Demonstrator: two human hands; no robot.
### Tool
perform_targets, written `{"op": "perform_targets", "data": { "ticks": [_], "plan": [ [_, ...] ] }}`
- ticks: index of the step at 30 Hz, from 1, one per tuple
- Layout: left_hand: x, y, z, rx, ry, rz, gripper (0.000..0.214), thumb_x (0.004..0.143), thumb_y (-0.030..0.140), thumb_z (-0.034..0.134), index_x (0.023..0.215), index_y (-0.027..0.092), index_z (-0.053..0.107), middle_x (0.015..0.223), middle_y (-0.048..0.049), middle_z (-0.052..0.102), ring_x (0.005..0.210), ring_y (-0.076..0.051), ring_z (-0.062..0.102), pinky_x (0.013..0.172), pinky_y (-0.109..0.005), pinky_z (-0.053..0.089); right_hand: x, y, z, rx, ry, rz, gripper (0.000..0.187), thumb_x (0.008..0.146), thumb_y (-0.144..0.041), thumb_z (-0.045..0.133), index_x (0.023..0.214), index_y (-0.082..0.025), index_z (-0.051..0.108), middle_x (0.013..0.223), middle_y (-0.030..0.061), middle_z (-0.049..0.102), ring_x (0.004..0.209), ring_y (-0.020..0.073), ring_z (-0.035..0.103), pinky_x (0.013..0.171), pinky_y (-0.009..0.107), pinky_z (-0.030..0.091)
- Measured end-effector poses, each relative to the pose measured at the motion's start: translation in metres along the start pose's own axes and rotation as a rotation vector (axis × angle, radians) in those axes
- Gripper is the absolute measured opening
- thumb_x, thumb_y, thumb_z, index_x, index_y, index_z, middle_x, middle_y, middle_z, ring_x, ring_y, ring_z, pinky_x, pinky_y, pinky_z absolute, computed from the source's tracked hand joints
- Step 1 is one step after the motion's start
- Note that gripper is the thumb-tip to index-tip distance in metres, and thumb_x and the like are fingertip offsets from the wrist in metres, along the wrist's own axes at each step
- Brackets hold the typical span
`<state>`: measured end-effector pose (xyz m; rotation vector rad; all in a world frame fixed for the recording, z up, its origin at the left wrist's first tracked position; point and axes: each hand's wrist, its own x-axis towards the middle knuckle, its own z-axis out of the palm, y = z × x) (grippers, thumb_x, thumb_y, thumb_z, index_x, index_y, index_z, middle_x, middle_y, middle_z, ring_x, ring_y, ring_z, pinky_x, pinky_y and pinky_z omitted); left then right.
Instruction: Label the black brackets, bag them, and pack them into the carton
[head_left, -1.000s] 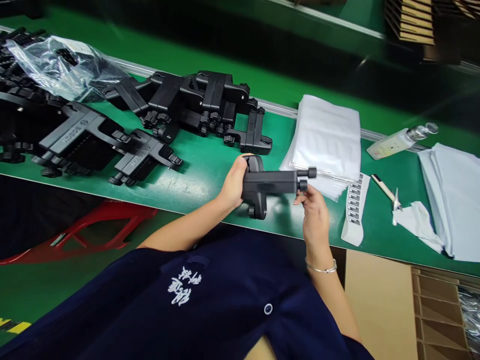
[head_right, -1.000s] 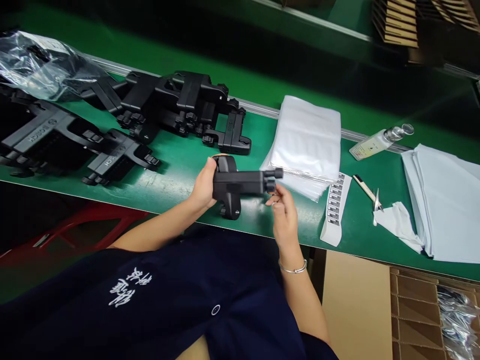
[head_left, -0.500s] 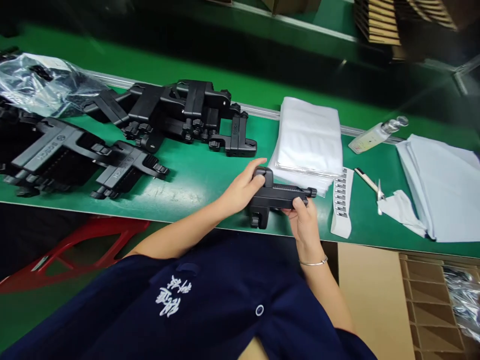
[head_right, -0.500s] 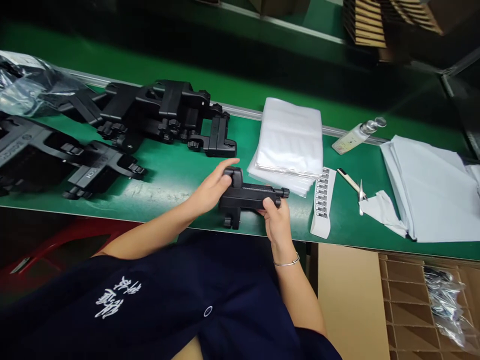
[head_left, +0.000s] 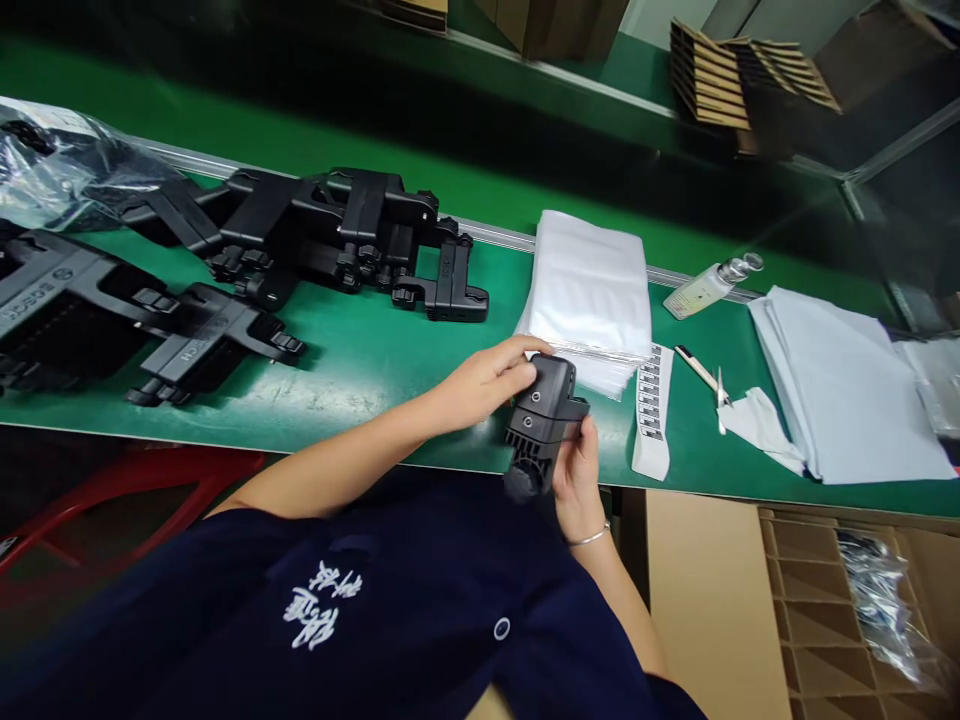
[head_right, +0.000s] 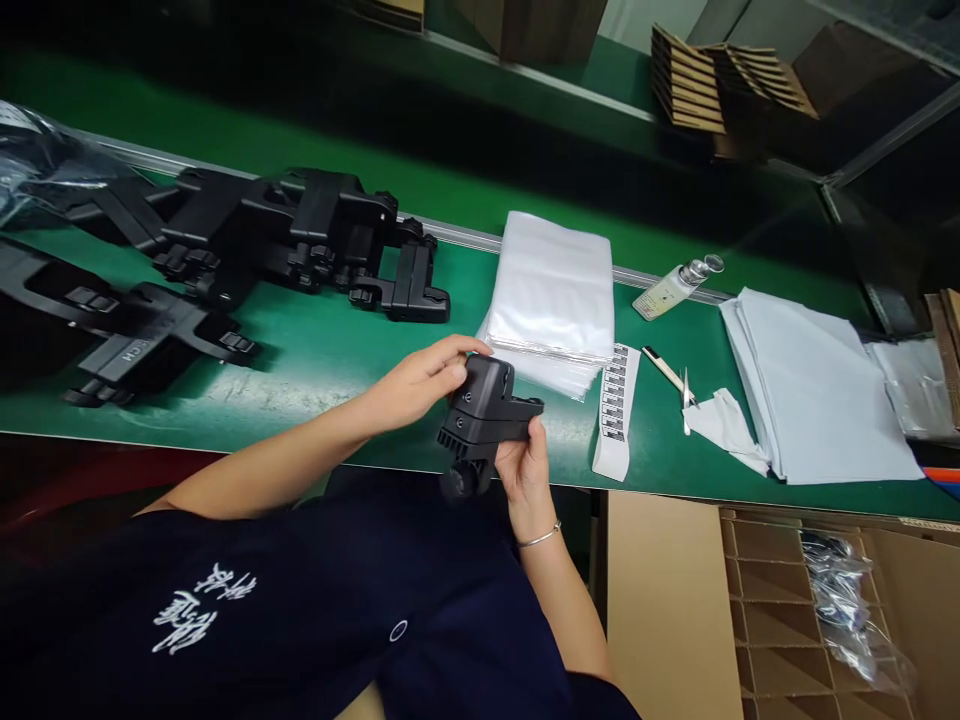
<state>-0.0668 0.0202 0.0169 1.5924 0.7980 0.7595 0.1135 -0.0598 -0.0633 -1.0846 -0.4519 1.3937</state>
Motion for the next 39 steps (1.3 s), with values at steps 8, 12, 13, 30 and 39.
{"op": "perform_targets", "data": {
  "ticks": [8, 12, 13, 30, 39],
  "plan": [
    [-0.035, -0.016, -0.010, 0.126, -0.080, 0.106, 0.089, 0.081, 0.051, 0.072, 0.154, 0.030, 0.027, 0.149, -0.0129, 0.046, 0.130, -0.034, 0.053, 0.110, -0.047, 0.042, -0.014, -0.047, -0.021, -0.433, -0.080, -0.538, 0.074, 0.062, -0.065, 0.082, 0.123, -0.028, 0.061, 0.114, 0.0072, 0.062, 0.102, 0.0261, 0.063, 0.096, 0.044, 0.054],
    [-0.032, -0.015, -0.004, -0.346, -0.017, -0.119, 0.098, 0.072, 0.057, 0.079, 0.152, 0.027, 0.030, 0.127, -0.0122, 0.062, 0.108, -0.028, 0.065, 0.091, -0.037, 0.054, -0.014, -0.060, -0.020, -0.427, -0.258, -0.353, 0.077, 0.073, -0.071, 0.071, 0.135, -0.028, 0.054, 0.115, 0.0086, 0.064, 0.097, 0.0251, 0.065, 0.082, 0.043, 0.061],
    [-0.032, -0.015, -0.003, -0.460, -0.010, -0.201, 0.097, 0.070, 0.061, 0.079, 0.149, 0.025, 0.035, 0.119, -0.0112, 0.065, 0.100, -0.025, 0.067, 0.083, -0.033, 0.056, -0.013, -0.062, -0.020, -0.425, -0.275, -0.320, 0.072, 0.075, -0.070, 0.069, 0.133, -0.028, 0.056, 0.114, 0.0084, 0.065, 0.093, 0.0243, 0.066, 0.077, 0.043, 0.063],
    [-0.050, -0.027, 0.000, 0.178, 0.367, -0.134, 0.076, 0.073, 0.033, 0.076, 0.137, 0.026, 0.034, 0.126, -0.0090, 0.059, 0.109, -0.024, 0.064, 0.088, -0.039, 0.057, 0.051, -0.178, -0.111, -1.181, 0.562, -0.434, 0.044, 0.097, -0.043, 0.036, 0.122, -0.018, 0.061, 0.116, 0.0113, 0.069, 0.101, 0.0221, 0.067, 0.085, 0.039, 0.055],
    [-0.056, -0.044, 0.001, 0.463, 0.386, -0.079, 0.068, 0.077, 0.038, 0.070, 0.136, 0.027, 0.037, 0.126, -0.0106, 0.061, 0.101, -0.028, 0.070, 0.088, -0.044, 0.060, 0.094, -0.175, -0.161, -1.583, 0.774, -0.065, 0.009, 0.083, -0.019, 0.060, 0.084, -0.013, 0.066, 0.097, 0.0197, 0.069, 0.100, 0.0319, 0.064, 0.085, 0.041, 0.046]
  ]
}}
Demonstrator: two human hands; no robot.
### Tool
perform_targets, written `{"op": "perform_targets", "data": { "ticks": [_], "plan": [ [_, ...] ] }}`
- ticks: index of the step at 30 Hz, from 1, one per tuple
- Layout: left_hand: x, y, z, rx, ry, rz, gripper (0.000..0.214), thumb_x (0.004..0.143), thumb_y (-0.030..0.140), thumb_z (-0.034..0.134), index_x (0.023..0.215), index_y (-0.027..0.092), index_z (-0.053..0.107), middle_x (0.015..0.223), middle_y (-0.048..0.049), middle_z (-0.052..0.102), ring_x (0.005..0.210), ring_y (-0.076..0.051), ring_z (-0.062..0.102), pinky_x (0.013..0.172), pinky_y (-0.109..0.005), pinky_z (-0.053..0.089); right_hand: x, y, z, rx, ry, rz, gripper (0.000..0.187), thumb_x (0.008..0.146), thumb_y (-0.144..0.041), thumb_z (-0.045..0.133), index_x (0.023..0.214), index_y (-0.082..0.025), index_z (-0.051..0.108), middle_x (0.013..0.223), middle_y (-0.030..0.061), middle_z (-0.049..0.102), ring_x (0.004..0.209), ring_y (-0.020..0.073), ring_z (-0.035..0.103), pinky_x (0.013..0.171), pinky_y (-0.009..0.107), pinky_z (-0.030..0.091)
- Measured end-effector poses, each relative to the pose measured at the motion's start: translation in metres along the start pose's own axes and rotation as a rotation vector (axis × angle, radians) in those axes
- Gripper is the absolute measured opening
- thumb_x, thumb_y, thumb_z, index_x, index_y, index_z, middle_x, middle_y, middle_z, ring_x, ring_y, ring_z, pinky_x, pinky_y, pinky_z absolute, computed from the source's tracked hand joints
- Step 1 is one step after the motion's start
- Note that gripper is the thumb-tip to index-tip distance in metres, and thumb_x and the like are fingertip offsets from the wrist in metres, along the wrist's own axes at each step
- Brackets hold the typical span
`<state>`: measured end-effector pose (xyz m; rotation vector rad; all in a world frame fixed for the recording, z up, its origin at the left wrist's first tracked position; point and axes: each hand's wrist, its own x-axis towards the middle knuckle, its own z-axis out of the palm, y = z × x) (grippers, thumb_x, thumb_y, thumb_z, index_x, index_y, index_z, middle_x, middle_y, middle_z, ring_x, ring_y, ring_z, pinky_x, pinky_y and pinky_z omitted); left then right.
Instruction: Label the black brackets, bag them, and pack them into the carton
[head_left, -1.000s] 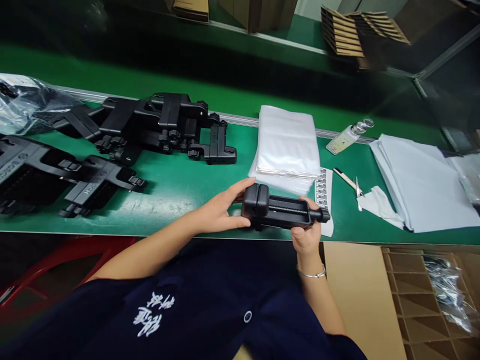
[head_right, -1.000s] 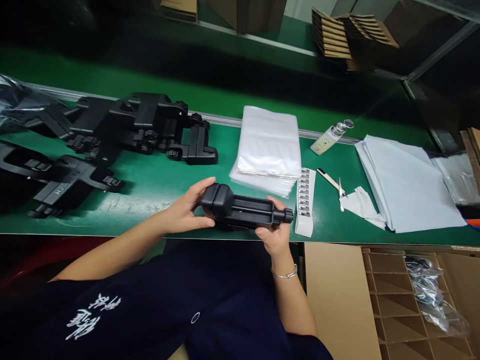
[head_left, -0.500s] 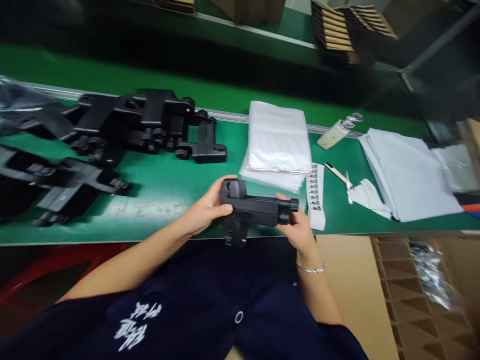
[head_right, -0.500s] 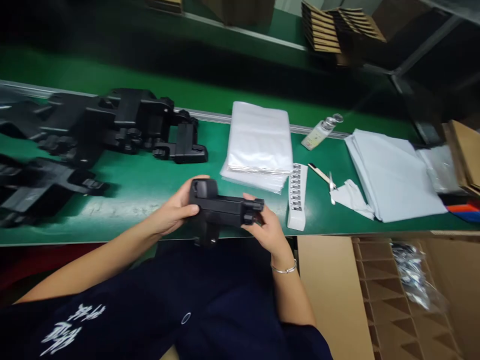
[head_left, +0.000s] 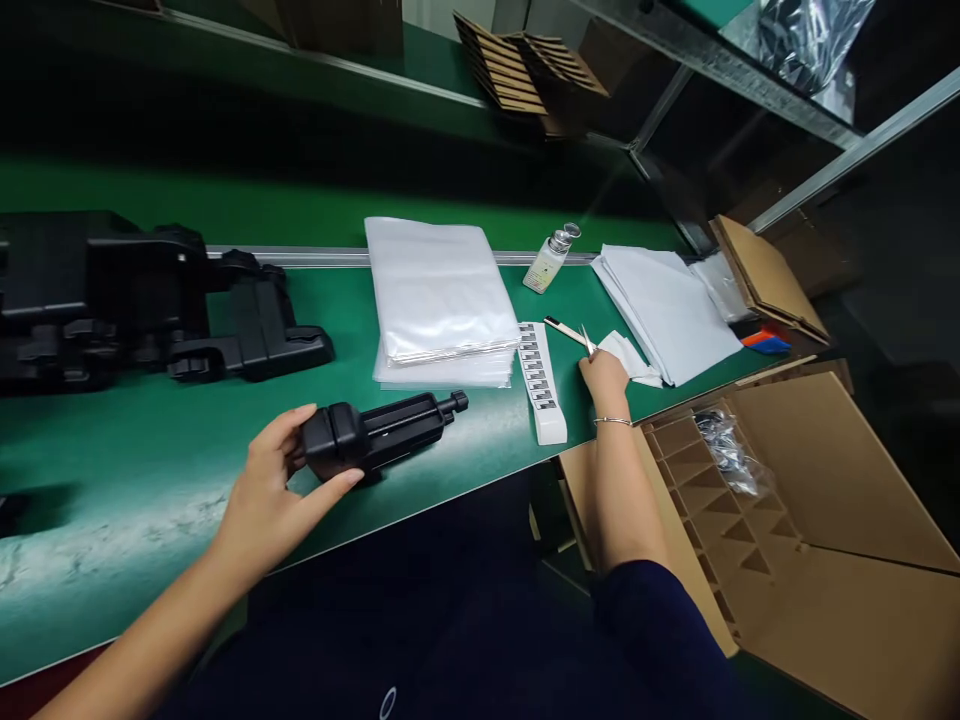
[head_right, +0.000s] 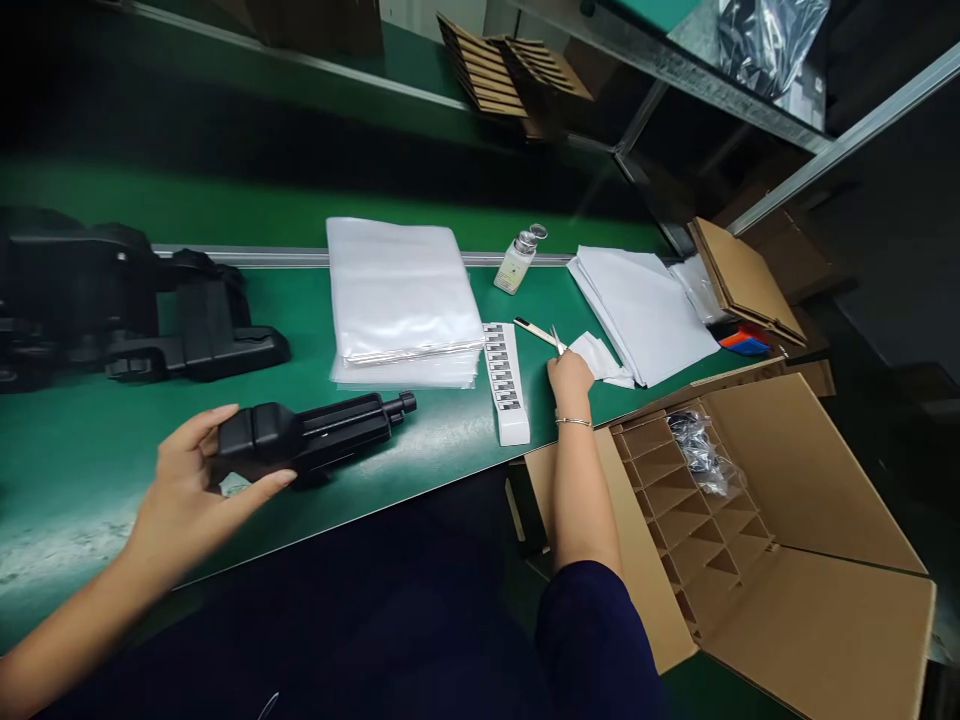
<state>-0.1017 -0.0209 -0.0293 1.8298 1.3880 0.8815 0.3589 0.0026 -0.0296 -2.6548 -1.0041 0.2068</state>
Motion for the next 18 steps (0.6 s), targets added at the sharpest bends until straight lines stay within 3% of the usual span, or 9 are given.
{"op": "perform_targets", "data": {
  "ticks": [4, 9, 12, 14, 18],
  "plan": [
    [0.000, -0.001, -0.003, 0.083, -0.016, 0.032, 0.069, 0.079, 0.040, 0.069, 0.139, 0.030, 0.037, 0.135, -0.0111, 0.056, 0.104, -0.028, 0.070, 0.092, -0.045, 0.058, 0.003, -0.004, 0.000, -0.063, -0.020, -0.015, 0.016, 0.086, -0.025, 0.057, 0.093, -0.013, 0.066, 0.109, 0.0191, 0.067, 0.102, 0.0301, 0.062, 0.082, 0.037, 0.046],
    [0.000, -0.005, -0.003, 0.094, -0.031, 0.063, 0.070, 0.081, 0.041, 0.068, 0.142, 0.032, 0.035, 0.130, -0.0092, 0.060, 0.100, -0.028, 0.071, 0.090, -0.045, 0.059, -0.002, -0.009, -0.018, -0.022, -0.056, -0.056, 0.006, 0.078, -0.018, 0.059, 0.079, -0.016, 0.065, 0.082, 0.0121, 0.067, 0.084, 0.0266, 0.061, 0.074, 0.034, 0.043],
    [0.000, -0.006, -0.003, 0.080, -0.028, 0.063, 0.072, 0.081, 0.040, 0.068, 0.143, 0.036, 0.033, 0.131, -0.0077, 0.060, 0.101, -0.030, 0.071, 0.091, -0.046, 0.059, -0.010, -0.005, -0.032, 0.067, -0.032, -0.116, 0.021, 0.081, -0.026, 0.055, 0.098, -0.018, 0.065, 0.075, 0.0058, 0.063, 0.072, 0.0214, 0.057, 0.066, 0.031, 0.043],
    [0.000, -0.007, -0.003, 0.079, -0.033, 0.067, 0.072, 0.081, 0.039, 0.067, 0.144, 0.036, 0.032, 0.133, -0.0084, 0.059, 0.103, -0.030, 0.071, 0.092, -0.047, 0.058, -0.012, 0.000, -0.039, 0.309, -0.117, -0.127, 0.033, 0.079, -0.033, 0.057, 0.108, -0.019, 0.063, 0.068, 0.0002, 0.057, 0.060, 0.0173, 0.051, 0.058, 0.029, 0.042],
    [0.001, -0.007, -0.004, 0.133, -0.050, 0.096, 0.071, 0.081, 0.041, 0.067, 0.144, 0.034, 0.034, 0.138, -0.0105, 0.057, 0.105, -0.030, 0.071, 0.092, -0.047, 0.058, -0.015, 0.011, -0.043, 0.853, -0.323, -0.102, 0.034, 0.068, -0.046, 0.064, 0.093, -0.022, 0.062, 0.066, -0.0044, 0.050, 0.052, 0.0120, 0.045, 0.054, 0.029, 0.046]
  ]
}}
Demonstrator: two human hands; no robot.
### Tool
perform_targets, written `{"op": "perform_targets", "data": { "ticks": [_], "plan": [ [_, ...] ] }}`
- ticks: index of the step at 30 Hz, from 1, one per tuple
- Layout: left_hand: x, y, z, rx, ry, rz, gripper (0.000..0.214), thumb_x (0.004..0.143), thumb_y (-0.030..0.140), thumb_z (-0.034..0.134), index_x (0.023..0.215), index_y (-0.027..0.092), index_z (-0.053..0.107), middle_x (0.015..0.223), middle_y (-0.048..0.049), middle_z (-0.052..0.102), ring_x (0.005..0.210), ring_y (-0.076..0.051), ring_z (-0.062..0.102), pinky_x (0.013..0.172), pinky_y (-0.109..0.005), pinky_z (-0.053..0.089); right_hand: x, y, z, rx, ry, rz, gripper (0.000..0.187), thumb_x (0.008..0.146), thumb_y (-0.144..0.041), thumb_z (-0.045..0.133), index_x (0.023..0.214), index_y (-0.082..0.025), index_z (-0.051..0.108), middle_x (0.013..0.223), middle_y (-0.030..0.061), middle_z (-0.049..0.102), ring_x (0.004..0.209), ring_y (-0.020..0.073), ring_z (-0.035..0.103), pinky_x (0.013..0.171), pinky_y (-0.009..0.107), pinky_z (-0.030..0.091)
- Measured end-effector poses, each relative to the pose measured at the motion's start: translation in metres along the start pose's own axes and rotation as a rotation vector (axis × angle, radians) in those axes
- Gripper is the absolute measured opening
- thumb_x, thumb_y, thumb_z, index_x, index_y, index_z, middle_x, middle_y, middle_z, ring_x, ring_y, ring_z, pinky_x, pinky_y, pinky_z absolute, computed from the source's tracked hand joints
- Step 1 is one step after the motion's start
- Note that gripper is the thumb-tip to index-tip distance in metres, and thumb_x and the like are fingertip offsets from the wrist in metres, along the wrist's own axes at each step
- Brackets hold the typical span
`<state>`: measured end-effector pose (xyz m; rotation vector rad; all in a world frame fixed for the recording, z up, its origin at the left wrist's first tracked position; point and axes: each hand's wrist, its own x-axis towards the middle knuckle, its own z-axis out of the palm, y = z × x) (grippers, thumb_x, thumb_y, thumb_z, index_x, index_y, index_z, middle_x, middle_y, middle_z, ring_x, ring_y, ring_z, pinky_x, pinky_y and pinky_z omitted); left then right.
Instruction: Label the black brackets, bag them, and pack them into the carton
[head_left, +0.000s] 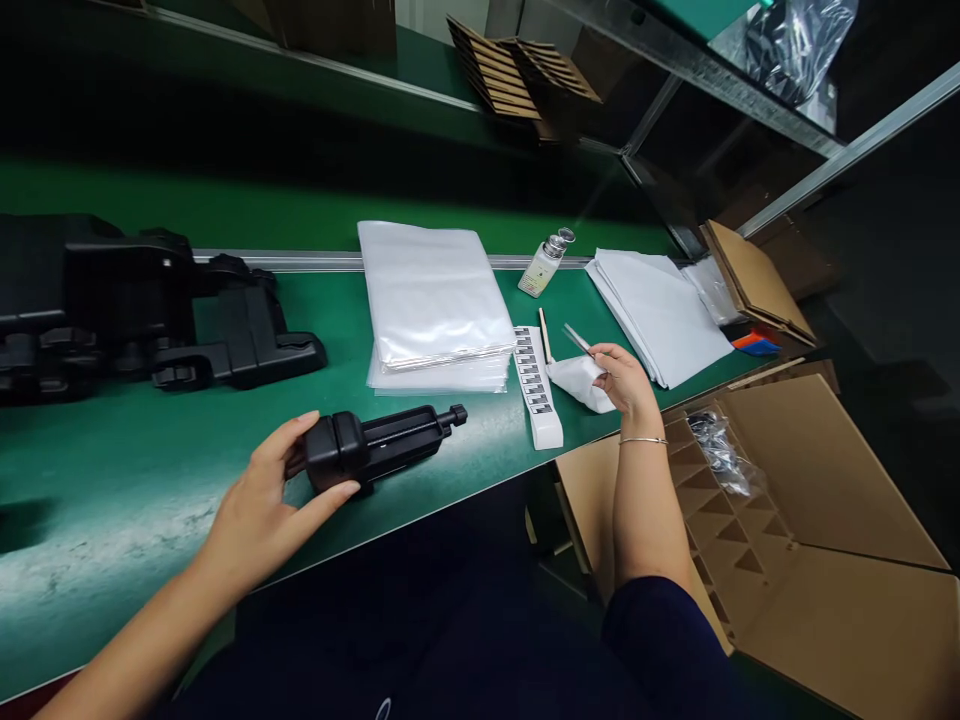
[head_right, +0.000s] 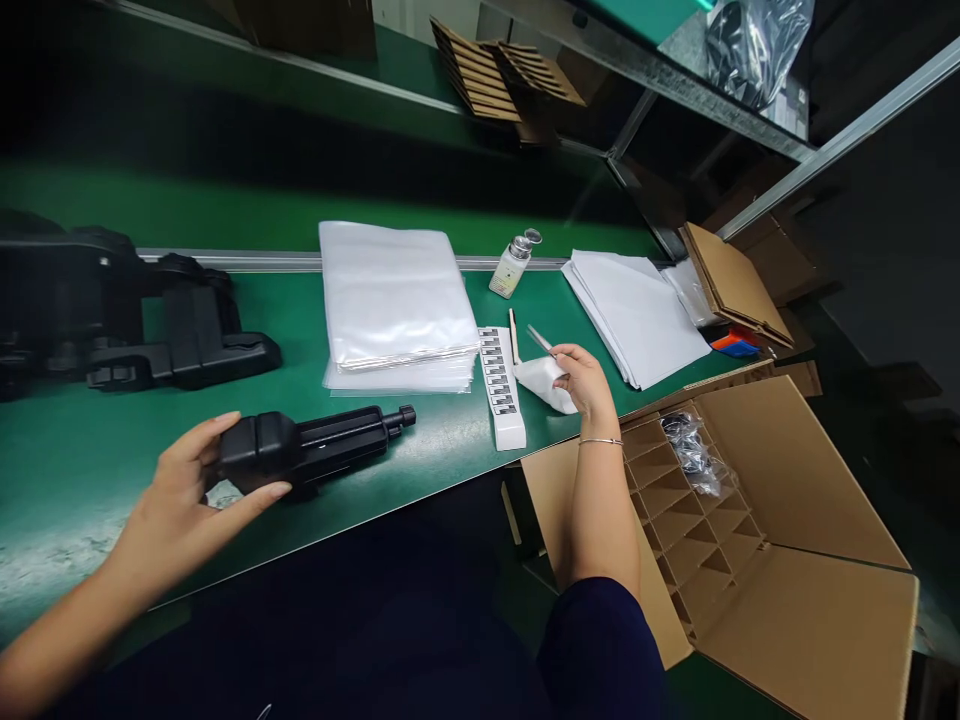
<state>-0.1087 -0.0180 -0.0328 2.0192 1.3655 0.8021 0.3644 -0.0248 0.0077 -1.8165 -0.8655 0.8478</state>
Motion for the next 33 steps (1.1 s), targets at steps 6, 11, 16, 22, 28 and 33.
{"op": "perform_targets", "data": {
  "ticks": [6, 11, 16, 22, 28, 33],
  "plan": [
    [0.001, 0.004, 0.000, 0.095, 0.003, 0.066, 0.068, 0.082, 0.044, 0.064, 0.143, 0.035, 0.035, 0.133, -0.0076, 0.062, 0.103, -0.030, 0.072, 0.087, -0.044, 0.061, -0.012, 0.003, -0.003, 0.111, 0.128, -0.147, 0.031, 0.072, -0.041, 0.066, 0.097, -0.023, 0.062, 0.080, -0.0018, 0.056, 0.071, 0.0137, 0.055, 0.064, 0.027, 0.052],
    [0.002, 0.007, -0.003, 0.123, -0.021, 0.080, 0.065, 0.084, 0.043, 0.064, 0.142, 0.034, 0.035, 0.134, -0.0080, 0.062, 0.102, -0.029, 0.073, 0.084, -0.041, 0.062, -0.016, 0.000, -0.014, -0.042, 0.150, -0.256, 0.045, 0.072, -0.043, 0.071, 0.111, -0.023, 0.061, 0.094, 0.0016, 0.063, 0.084, 0.0182, 0.060, 0.079, 0.035, 0.054],
    [0.003, 0.008, -0.005, 0.121, -0.039, 0.081, 0.066, 0.084, 0.043, 0.063, 0.143, 0.033, 0.035, 0.134, -0.0088, 0.063, 0.101, -0.029, 0.073, 0.082, -0.040, 0.062, -0.012, 0.004, -0.014, -0.424, 0.428, -0.377, 0.039, 0.089, -0.051, 0.050, 0.097, -0.017, 0.069, 0.100, 0.0108, 0.071, 0.095, 0.0252, 0.064, 0.085, 0.040, 0.051],
    [0.004, 0.009, -0.005, 0.172, -0.054, 0.109, 0.062, 0.084, 0.047, 0.062, 0.139, 0.033, 0.038, 0.133, -0.0063, 0.064, 0.108, -0.030, 0.071, 0.081, -0.038, 0.061, -0.009, -0.014, -0.038, -0.697, 0.680, -0.429, 0.059, 0.100, -0.051, 0.028, 0.109, -0.014, 0.073, 0.099, 0.0147, 0.068, 0.090, 0.0246, 0.061, 0.082, 0.037, 0.045],
    [0.003, 0.008, -0.005, 0.180, -0.069, 0.098, 0.061, 0.086, 0.046, 0.059, 0.140, 0.032, 0.036, 0.135, -0.0073, 0.063, 0.109, -0.030, 0.070, 0.083, -0.038, 0.060, -0.002, 0.001, -0.036, -0.798, 0.536, -0.221, 0.044, 0.094, -0.045, 0.045, 0.088, -0.015, 0.076, 0.084, 0.0118, 0.067, 0.076, 0.0229, 0.057, 0.072, 0.035, 0.042],
    [0.000, 0.005, -0.004, 0.159, -0.078, 0.134, 0.058, 0.089, 0.051, 0.055, 0.140, 0.031, 0.034, 0.134, -0.0097, 0.062, 0.111, -0.030, 0.069, 0.084, -0.039, 0.059, -0.028, 0.016, -0.037, -0.671, 0.515, -0.198, 0.040, 0.091, -0.042, 0.048, 0.088, -0.013, 0.074, 0.087, 0.0119, 0.072, 0.072, 0.0221, 0.061, 0.070, 0.035, 0.048]
  ]
}}
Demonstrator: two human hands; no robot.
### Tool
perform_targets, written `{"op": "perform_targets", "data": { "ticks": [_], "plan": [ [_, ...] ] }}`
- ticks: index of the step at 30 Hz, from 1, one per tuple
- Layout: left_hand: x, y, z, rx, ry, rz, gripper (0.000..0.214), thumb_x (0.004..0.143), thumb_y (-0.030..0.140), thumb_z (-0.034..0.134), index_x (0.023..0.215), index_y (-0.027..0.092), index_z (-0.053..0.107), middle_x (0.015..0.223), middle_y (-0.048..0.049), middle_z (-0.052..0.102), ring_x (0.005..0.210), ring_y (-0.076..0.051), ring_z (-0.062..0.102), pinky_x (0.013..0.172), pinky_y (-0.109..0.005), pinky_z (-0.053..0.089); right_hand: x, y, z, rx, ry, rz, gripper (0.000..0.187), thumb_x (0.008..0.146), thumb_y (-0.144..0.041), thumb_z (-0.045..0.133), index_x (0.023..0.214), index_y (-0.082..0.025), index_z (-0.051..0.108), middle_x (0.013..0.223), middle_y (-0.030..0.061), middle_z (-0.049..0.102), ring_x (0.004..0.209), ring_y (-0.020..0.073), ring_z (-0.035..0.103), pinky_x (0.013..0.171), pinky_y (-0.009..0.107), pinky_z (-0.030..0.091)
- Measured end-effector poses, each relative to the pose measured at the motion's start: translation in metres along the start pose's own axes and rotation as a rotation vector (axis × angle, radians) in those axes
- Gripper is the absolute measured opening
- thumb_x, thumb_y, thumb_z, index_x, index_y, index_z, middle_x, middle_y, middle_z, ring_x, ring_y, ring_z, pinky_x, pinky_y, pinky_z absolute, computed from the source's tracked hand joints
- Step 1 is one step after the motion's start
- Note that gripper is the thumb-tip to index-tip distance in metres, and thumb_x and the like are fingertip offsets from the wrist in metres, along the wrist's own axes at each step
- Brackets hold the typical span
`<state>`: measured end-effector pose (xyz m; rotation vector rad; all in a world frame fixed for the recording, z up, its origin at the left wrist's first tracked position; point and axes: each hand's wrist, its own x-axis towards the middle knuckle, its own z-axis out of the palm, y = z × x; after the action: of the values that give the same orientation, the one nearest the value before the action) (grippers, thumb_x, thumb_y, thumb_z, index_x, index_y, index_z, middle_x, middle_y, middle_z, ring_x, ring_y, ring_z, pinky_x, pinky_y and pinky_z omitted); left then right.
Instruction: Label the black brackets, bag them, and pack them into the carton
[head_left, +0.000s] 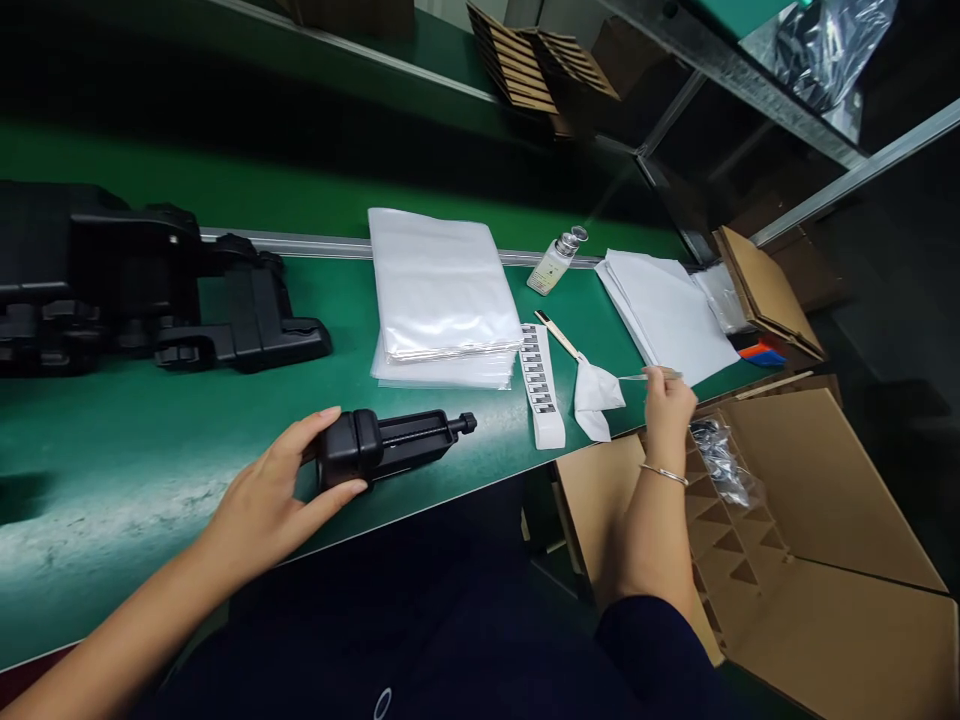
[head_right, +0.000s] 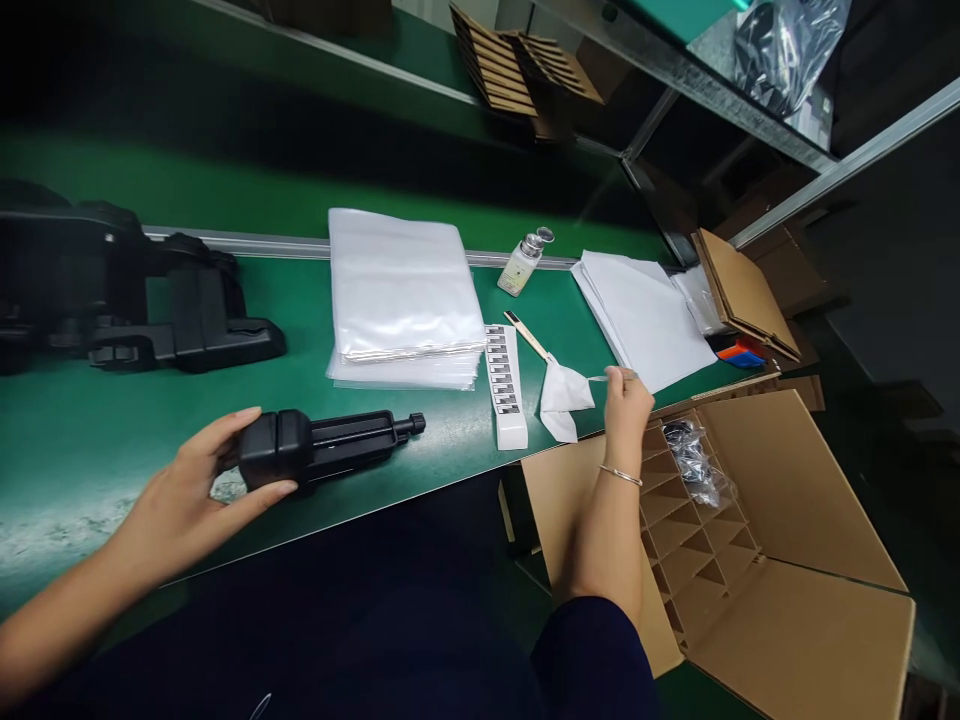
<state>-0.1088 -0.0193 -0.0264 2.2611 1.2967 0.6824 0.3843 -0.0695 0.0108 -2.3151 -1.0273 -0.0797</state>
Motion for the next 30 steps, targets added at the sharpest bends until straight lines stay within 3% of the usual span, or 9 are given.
{"op": "perform_targets", "data": {
  "ticks": [4, 8, 10, 13, 16, 21, 25, 28, 30],
  "plan": [
    [-0.001, 0.001, -0.001, 0.023, 0.021, 0.039, 0.058, 0.092, 0.052, 0.054, 0.141, 0.030, 0.033, 0.131, -0.0110, 0.063, 0.107, -0.029, 0.070, 0.080, -0.037, 0.060, -0.025, 0.008, -0.016, 0.293, -0.135, 0.063, 0.037, 0.081, -0.048, 0.064, 0.091, -0.014, 0.077, 0.097, 0.0107, 0.075, 0.067, 0.0197, 0.062, 0.062, 0.035, 0.055],
    [0.001, 0.005, -0.003, 0.077, 0.043, 0.140, 0.057, 0.095, 0.052, 0.050, 0.144, 0.029, 0.032, 0.121, -0.0108, 0.066, 0.095, -0.027, 0.073, 0.069, -0.033, 0.059, -0.039, 0.014, -0.008, 0.295, -0.267, 0.081, 0.037, 0.081, -0.047, 0.063, 0.089, -0.015, 0.078, 0.107, 0.0128, 0.074, 0.080, 0.0233, 0.066, 0.064, 0.037, 0.057],
    [0.003, 0.008, -0.003, 0.091, 0.063, 0.192, 0.058, 0.096, 0.055, 0.047, 0.145, 0.029, 0.032, 0.116, -0.0102, 0.068, 0.091, -0.026, 0.074, 0.065, -0.030, 0.059, -0.042, 0.018, 0.001, 0.308, -0.234, 0.062, 0.036, 0.084, -0.045, 0.059, 0.092, -0.015, 0.077, 0.106, 0.0120, 0.073, 0.079, 0.0212, 0.066, 0.063, 0.034, 0.056],
    [0.004, 0.011, -0.004, 0.109, 0.099, 0.240, 0.060, 0.097, 0.056, 0.045, 0.148, 0.028, 0.030, 0.113, -0.0106, 0.068, 0.089, -0.025, 0.074, 0.062, -0.029, 0.059, -0.042, 0.024, 0.014, 0.416, -0.144, 0.083, 0.033, 0.085, -0.039, 0.058, 0.102, -0.015, 0.074, 0.082, 0.0046, 0.069, 0.063, 0.0139, 0.059, 0.059, 0.030, 0.053],
    [0.003, 0.009, -0.002, 0.118, 0.133, 0.247, 0.062, 0.096, 0.055, 0.047, 0.149, 0.027, 0.029, 0.116, -0.0120, 0.067, 0.092, -0.027, 0.073, 0.064, -0.032, 0.060, -0.041, 0.028, 0.021, 0.713, -0.081, 0.210, 0.032, 0.078, -0.035, 0.066, 0.102, -0.014, 0.070, 0.058, -0.0055, 0.054, 0.052, 0.0091, 0.050, 0.053, 0.023, 0.050],
    [-0.001, 0.003, 0.004, 0.063, 0.165, 0.241, 0.064, 0.094, 0.050, 0.056, 0.149, 0.027, 0.030, 0.119, -0.0111, 0.064, 0.098, -0.027, 0.071, 0.075, -0.035, 0.061, -0.051, 0.005, 0.016, 1.187, -0.074, 0.374, 0.033, 0.065, -0.032, 0.082, 0.089, -0.016, 0.067, 0.050, -0.0107, 0.046, 0.041, 0.0018, 0.035, 0.043, 0.012, 0.038],
    [-0.002, 0.003, 0.006, -0.043, 0.181, 0.313, 0.064, 0.093, 0.043, 0.060, 0.148, 0.026, 0.030, 0.117, -0.0109, 0.063, 0.102, -0.024, 0.068, 0.080, -0.033, 0.059, -0.094, -0.054, 0.014, 1.350, -0.186, 0.180, 0.023, 0.073, -0.033, 0.081, 0.086, -0.018, 0.069, 0.052, -0.0086, 0.051, 0.040, 0.0021, 0.039, 0.043, 0.013, 0.040],
    [-0.003, 0.006, 0.006, -0.081, 0.182, 0.366, 0.063, 0.094, 0.038, 0.060, 0.147, 0.026, 0.029, 0.114, -0.0111, 0.063, 0.101, -0.023, 0.067, 0.077, -0.032, 0.058, -0.140, -0.101, 0.017, 1.245, -0.282, -0.134, 0.007, 0.088, -0.028, 0.067, 0.091, -0.023, 0.071, 0.059, -0.0048, 0.060, 0.042, 0.0074, 0.051, 0.044, 0.020, 0.046],
    [-0.004, 0.008, 0.007, -0.089, 0.184, 0.379, 0.062, 0.094, 0.036, 0.060, 0.147, 0.027, 0.029, 0.115, -0.0118, 0.062, 0.102, -0.023, 0.066, 0.076, -0.032, 0.058, -0.164, -0.126, 0.021, 1.074, -0.406, -0.387, 0.013, 0.092, -0.022, 0.061, 0.098, -0.026, 0.072, 0.068, -0.0014, 0.067, 0.049, 0.0113, 0.058, 0.047, 0.024, 0.048]
  ]
}}
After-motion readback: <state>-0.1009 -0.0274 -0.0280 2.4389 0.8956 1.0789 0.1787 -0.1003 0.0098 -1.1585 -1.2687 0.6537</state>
